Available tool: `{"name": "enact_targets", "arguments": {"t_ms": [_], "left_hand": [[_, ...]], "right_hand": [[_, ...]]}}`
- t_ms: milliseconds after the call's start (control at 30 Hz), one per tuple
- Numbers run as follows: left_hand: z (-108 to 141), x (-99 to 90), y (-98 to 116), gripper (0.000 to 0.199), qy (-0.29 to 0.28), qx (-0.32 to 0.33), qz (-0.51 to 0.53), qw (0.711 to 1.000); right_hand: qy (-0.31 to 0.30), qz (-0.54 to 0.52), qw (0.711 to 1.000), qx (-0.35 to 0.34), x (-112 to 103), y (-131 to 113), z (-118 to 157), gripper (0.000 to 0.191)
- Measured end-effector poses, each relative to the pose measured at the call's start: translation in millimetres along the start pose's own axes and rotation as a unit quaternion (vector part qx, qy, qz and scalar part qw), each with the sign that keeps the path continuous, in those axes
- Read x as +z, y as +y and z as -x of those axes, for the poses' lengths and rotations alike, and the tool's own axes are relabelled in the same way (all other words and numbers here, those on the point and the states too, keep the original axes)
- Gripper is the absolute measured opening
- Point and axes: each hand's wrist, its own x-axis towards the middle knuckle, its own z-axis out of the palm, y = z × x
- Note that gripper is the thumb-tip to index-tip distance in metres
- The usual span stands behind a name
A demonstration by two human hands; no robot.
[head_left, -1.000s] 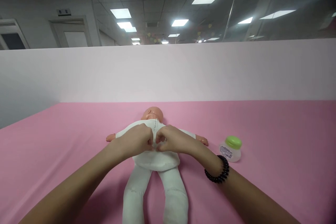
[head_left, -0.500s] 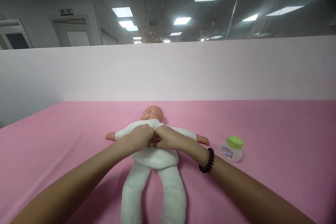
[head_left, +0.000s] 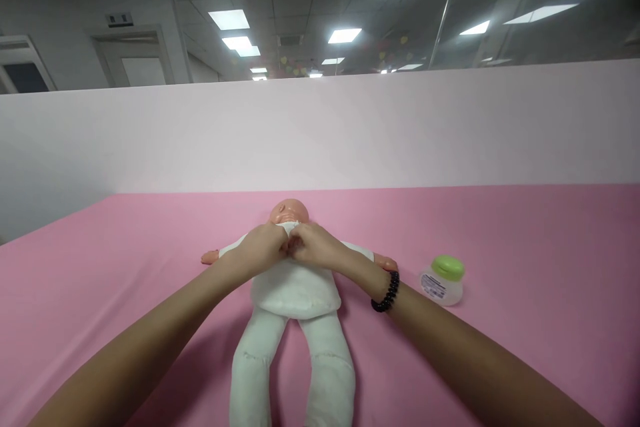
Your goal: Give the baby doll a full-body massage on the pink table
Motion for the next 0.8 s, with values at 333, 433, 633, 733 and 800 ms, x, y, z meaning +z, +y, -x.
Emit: {"name": "enact_targets", "arguments": {"t_ms": [333,433,633,733,800], "left_hand": [[-10.3,5.7,-7.8,0.024,-0.044,-0.006,-0.044,0.998],[-12.8,4.5,-9.3,0.025,0.020,-0.024,-0.018,0.999],[-18.2,10.0,-10.6,0.027,0.025,-0.043,-0.019,0.999],[-21.2,12.4,-12.0,0.022,0.082,-0.024,-0.011,0.996],[-23.4,13.3,-14.8,0.022,0.080,-0.030,-0.015,0.996]], "right_hand": [[0.019,0.025,0.999,0.035,2.4,11.0,-5.5,0.020],[0.072,0.027,0.996,0.044,1.5,16.4,-6.0,0.015],[0.038,0.039,0.997,0.063,-1.1,16.3,-10.3,0.020],[0.102,0.052,0.991,0.066,-0.1,19.0,-16.0,0.012],[0.117,0.063,0.989,0.069,1.2,23.4,-20.0,0.009]]}}
